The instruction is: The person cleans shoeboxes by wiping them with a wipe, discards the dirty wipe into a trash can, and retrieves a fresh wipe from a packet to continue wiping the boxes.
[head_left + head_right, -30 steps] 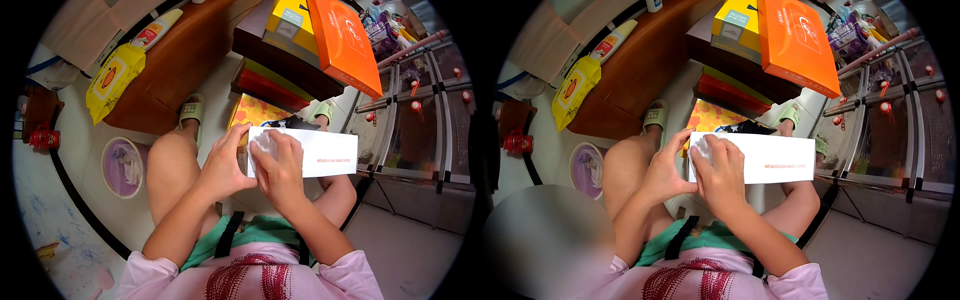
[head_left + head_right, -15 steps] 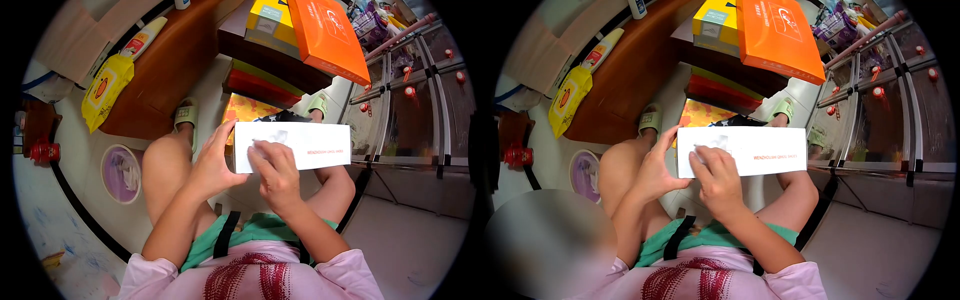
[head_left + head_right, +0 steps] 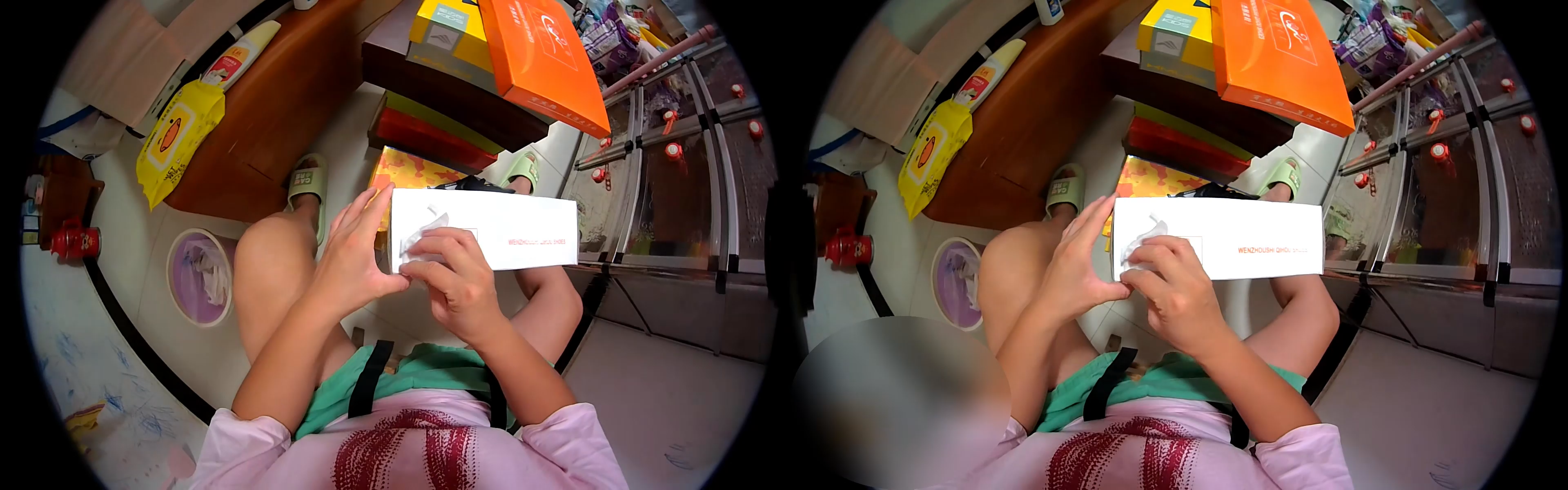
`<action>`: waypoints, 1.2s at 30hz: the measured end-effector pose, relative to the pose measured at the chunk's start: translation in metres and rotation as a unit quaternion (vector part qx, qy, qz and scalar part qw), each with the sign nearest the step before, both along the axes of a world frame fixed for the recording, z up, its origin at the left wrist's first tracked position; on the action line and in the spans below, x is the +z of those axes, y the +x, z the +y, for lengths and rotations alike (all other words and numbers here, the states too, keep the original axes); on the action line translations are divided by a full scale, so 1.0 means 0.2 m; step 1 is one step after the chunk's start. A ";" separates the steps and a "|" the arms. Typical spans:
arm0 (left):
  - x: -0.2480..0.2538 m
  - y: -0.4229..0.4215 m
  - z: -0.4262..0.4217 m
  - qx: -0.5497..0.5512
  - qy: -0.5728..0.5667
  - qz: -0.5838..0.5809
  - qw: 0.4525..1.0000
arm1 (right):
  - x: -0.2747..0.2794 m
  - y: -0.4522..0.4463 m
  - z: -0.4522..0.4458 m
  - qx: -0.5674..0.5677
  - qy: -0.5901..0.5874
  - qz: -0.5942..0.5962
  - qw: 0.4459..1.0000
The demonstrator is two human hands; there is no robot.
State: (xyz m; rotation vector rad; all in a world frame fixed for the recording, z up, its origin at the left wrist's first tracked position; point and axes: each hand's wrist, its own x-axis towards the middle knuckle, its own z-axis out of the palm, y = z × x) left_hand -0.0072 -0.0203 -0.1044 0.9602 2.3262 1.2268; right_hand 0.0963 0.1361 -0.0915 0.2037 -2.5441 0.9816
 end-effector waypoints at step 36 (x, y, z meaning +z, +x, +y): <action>0.04 -0.02 0.04 0.021 0.027 -0.094 0.995 | -0.03 -0.01 -0.08 -0.065 0.106 -0.056 0.991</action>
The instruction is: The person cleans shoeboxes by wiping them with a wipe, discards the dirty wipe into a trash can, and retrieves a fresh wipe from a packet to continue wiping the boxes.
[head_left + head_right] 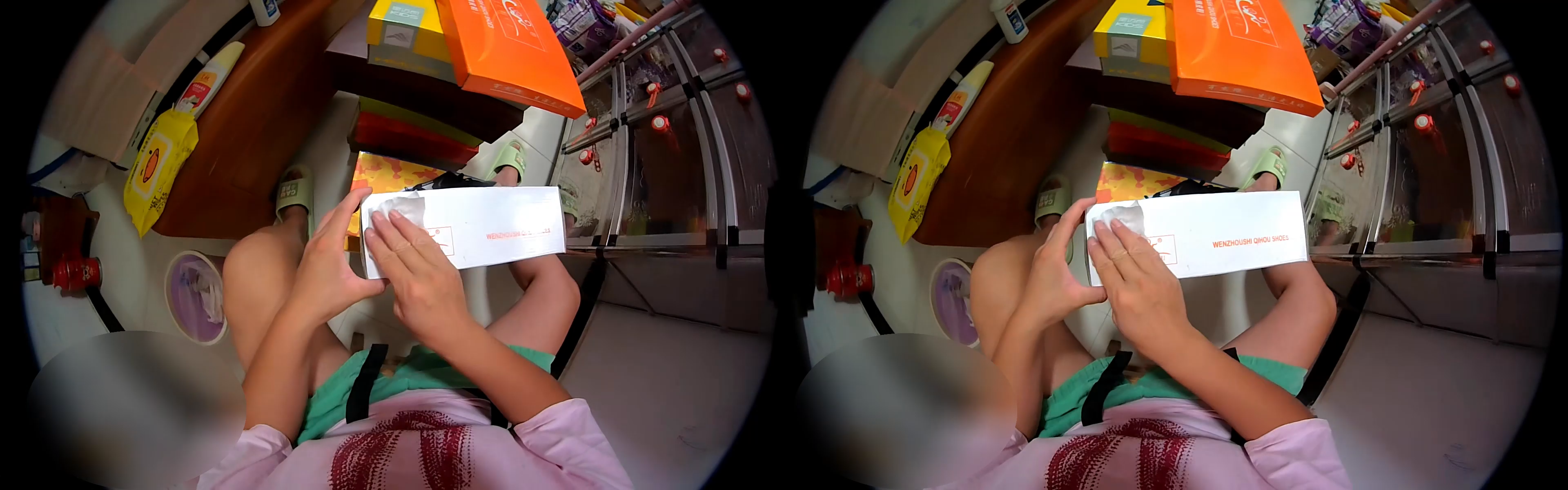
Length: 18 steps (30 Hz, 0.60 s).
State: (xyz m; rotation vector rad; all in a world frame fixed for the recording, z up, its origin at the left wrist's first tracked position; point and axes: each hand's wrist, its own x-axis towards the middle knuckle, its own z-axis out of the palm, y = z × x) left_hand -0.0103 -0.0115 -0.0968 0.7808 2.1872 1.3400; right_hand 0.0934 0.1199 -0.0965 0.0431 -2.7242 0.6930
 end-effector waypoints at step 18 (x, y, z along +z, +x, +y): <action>-0.01 0.01 0.00 -0.001 0.002 -0.012 1.000 | 0.00 -0.05 0.03 -0.075 0.013 -0.035 0.997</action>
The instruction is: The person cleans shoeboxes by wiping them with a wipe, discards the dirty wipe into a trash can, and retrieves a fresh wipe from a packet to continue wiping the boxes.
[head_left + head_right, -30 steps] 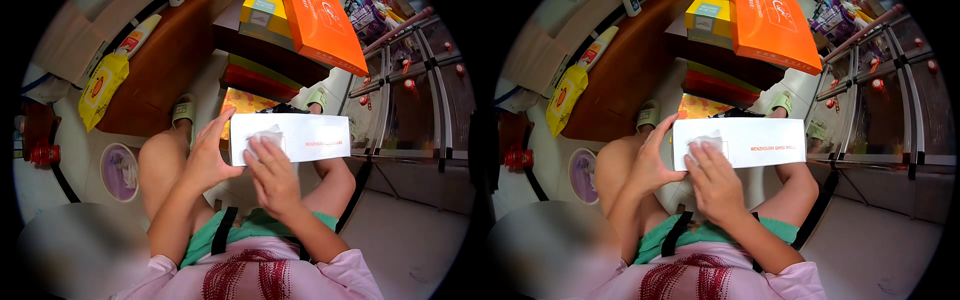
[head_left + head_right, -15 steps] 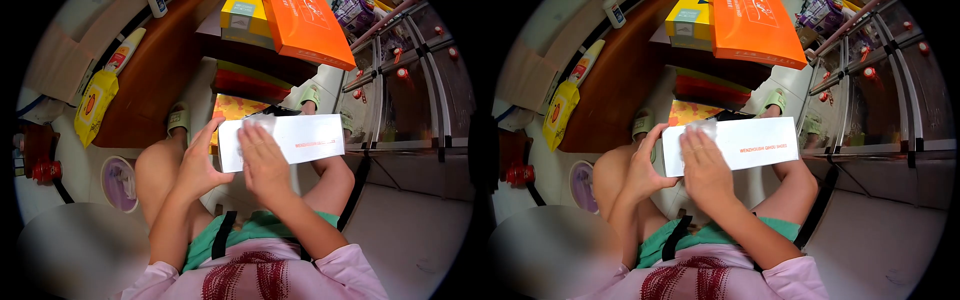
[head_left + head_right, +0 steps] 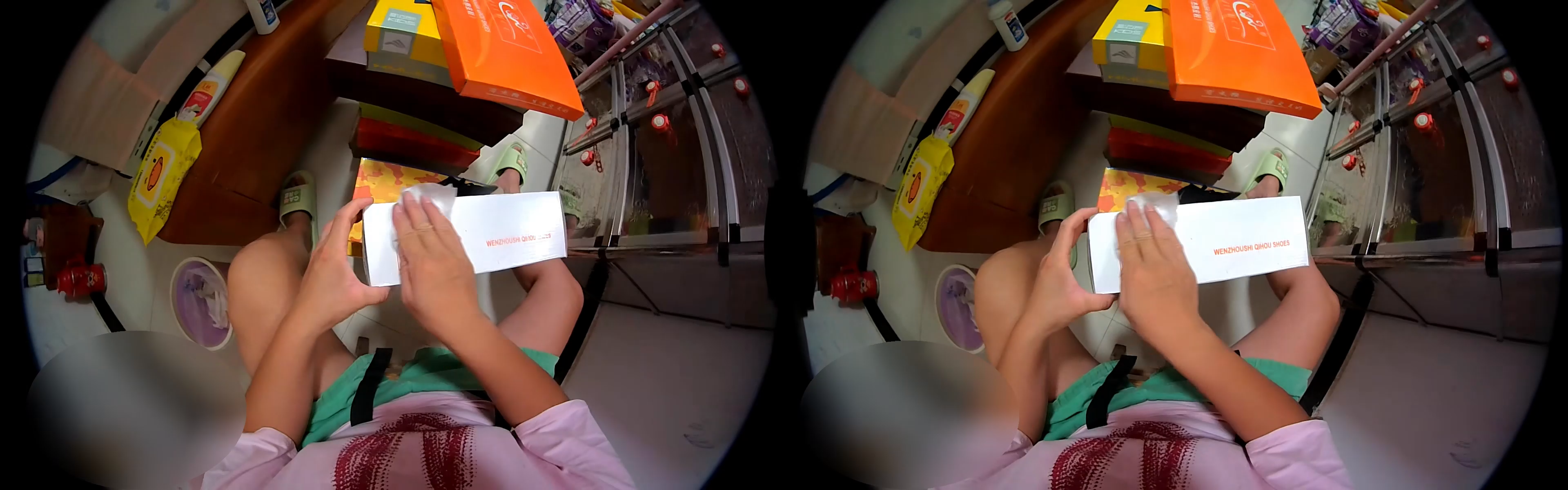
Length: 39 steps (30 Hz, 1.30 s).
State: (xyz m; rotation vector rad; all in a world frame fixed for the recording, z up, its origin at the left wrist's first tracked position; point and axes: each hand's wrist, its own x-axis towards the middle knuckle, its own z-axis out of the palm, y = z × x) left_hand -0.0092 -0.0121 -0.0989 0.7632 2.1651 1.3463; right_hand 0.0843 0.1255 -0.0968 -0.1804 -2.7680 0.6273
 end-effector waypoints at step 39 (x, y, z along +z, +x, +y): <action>0.03 -0.01 0.04 -0.027 -0.021 0.041 0.999 | -0.01 0.12 0.00 -0.025 0.008 0.039 0.999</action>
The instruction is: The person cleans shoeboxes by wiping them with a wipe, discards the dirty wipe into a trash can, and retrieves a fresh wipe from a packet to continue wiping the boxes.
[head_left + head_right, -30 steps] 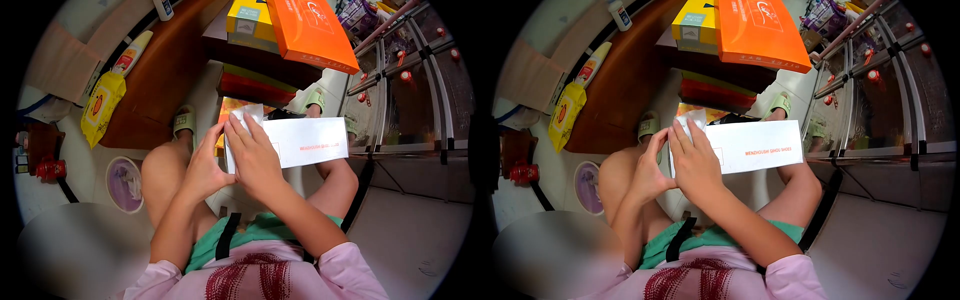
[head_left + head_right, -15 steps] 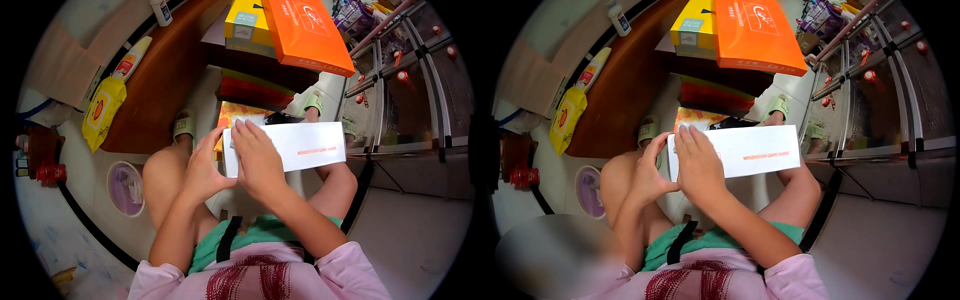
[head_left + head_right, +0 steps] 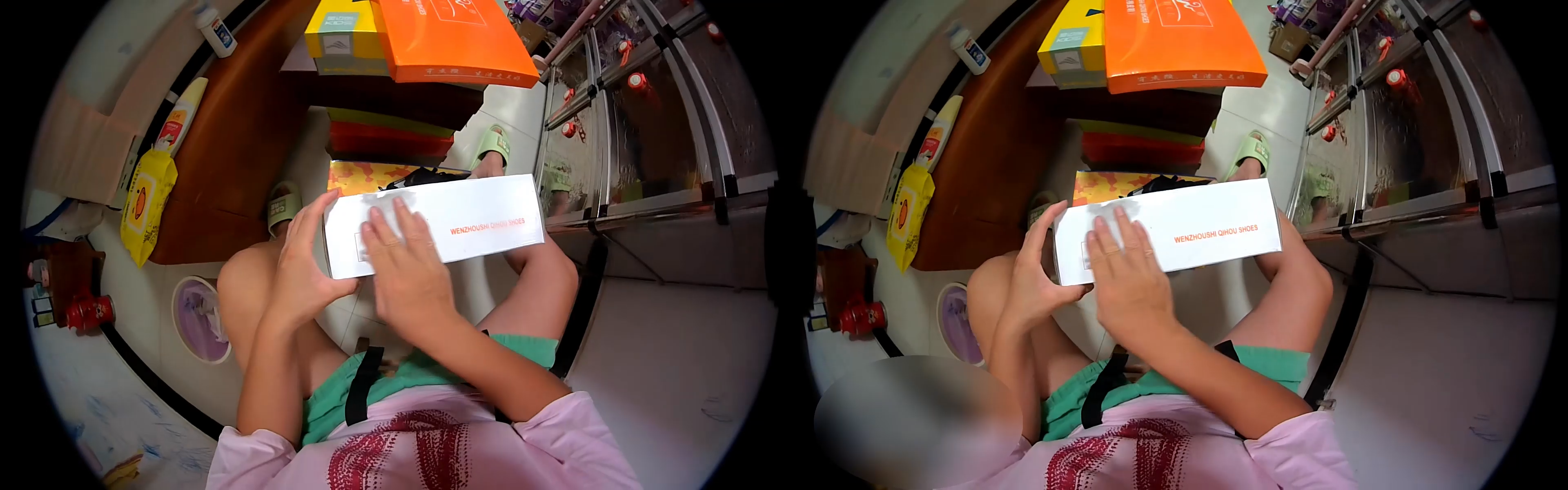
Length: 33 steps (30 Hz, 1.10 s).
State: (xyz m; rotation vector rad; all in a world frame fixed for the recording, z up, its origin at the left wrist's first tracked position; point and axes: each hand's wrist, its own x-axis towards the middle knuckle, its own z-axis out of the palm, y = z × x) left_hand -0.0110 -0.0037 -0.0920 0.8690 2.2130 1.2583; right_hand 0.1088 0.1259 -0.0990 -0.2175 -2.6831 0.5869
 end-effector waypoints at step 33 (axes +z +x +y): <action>0.05 -0.01 0.00 -0.059 -0.048 0.135 0.988 | -0.02 0.12 -0.06 0.047 -0.047 0.055 0.996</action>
